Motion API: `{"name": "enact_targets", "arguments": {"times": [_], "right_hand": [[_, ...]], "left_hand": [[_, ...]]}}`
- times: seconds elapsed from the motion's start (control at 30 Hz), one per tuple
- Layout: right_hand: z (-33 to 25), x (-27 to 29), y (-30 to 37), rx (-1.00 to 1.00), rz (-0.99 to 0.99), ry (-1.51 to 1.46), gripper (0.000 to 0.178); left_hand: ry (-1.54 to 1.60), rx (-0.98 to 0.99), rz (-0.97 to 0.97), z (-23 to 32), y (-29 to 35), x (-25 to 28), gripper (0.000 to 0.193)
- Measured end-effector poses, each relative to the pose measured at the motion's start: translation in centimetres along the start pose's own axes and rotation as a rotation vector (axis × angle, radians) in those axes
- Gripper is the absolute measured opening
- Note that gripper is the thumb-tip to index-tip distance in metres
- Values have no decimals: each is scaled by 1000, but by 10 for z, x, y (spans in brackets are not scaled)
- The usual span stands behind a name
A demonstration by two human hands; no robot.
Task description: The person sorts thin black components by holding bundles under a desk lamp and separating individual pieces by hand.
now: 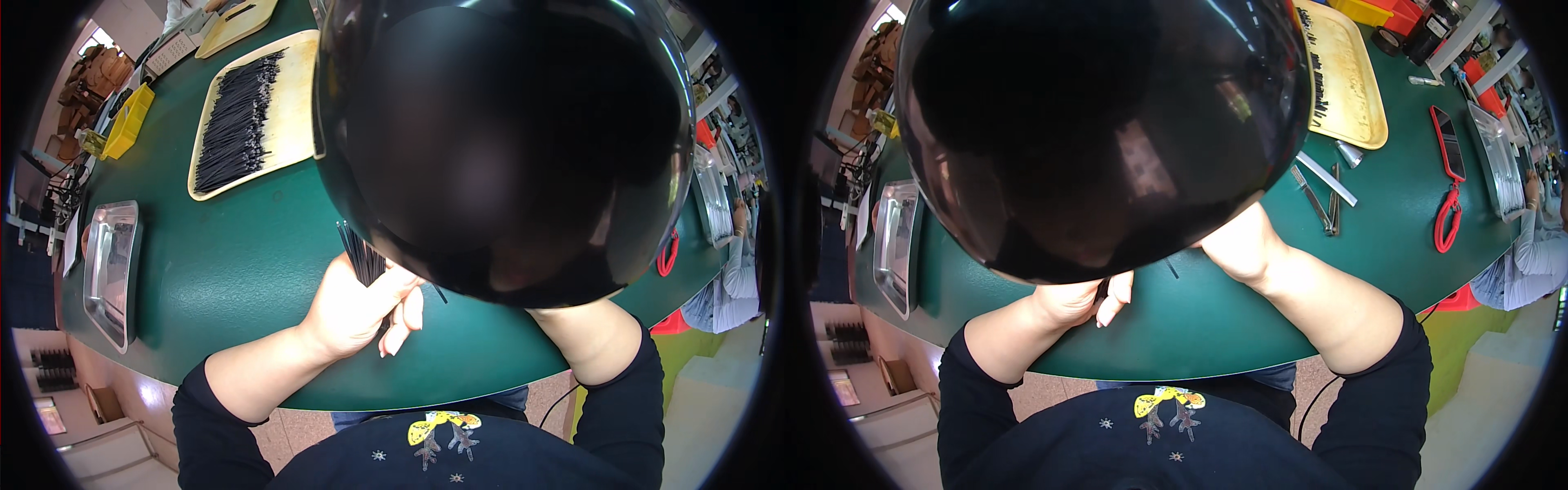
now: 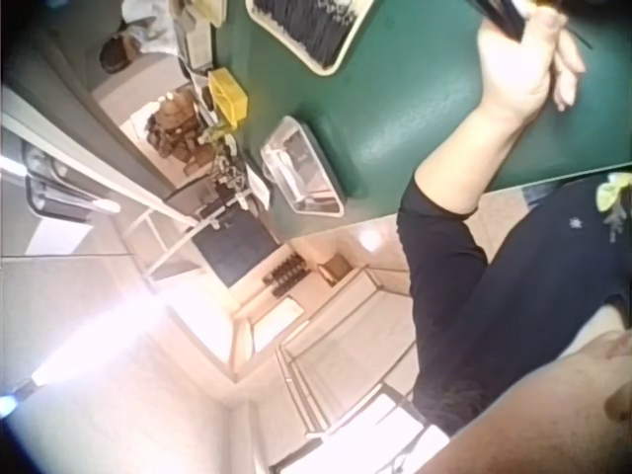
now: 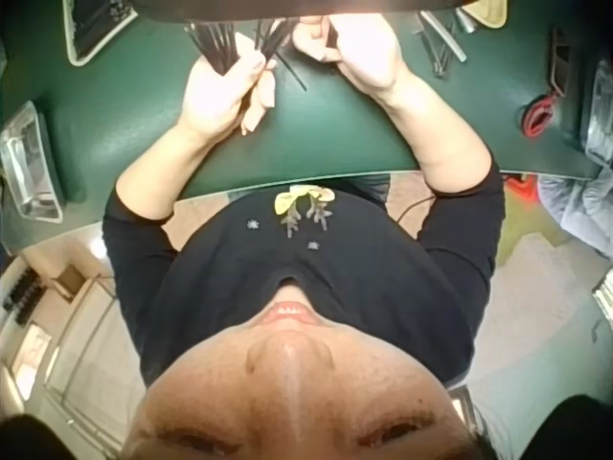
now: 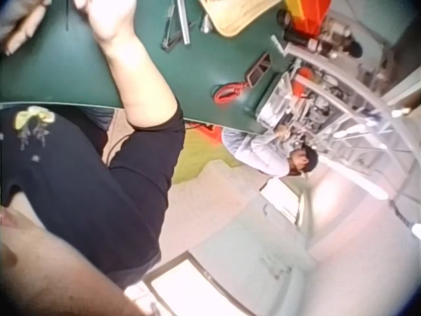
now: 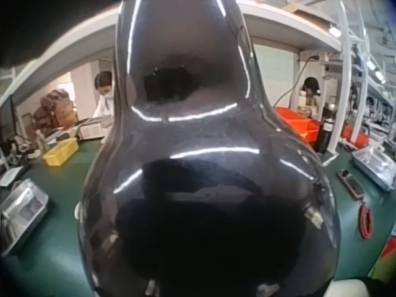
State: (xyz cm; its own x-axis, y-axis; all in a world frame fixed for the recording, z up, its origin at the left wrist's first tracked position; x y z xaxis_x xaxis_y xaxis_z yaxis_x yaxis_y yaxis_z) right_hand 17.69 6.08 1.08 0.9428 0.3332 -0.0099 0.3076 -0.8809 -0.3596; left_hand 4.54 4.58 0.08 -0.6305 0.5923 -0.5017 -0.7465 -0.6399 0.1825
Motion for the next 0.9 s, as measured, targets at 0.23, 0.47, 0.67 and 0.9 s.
{"name": "enact_targets", "arguments": {"times": [0.23,0.47,0.67,0.9], "right_hand": [[-7,-32,-9,-176,-209,-269,20],[-20,-25,-11,-52,-123,-92,19],[-7,-9,-6,-18,146,-612,17],[-17,-22,-9,-162,-62,69,16]], "left_hand": [[138,-40,-26,-4,1,-1,26],[72,32,-69,-9,-1,-5,26],[-488,-293,19,7,-3,5,13],[-182,208,-198,-11,-7,-23,17]]}}
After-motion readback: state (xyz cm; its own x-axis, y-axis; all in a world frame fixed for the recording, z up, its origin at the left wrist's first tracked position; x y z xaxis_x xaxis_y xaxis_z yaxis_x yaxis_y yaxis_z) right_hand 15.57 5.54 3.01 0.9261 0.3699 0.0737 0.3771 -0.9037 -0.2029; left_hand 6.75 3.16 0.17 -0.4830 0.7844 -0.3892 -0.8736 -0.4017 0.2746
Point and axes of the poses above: each hand's wrist, its own y-axis away from the middle knuckle, its own x-axis out of the back of the hand, z = x × y, the point moved 8 cm from there along -y, towards the middle knuckle, and after that the axes turned 8 degrees about -z, right-handed, at the moved point
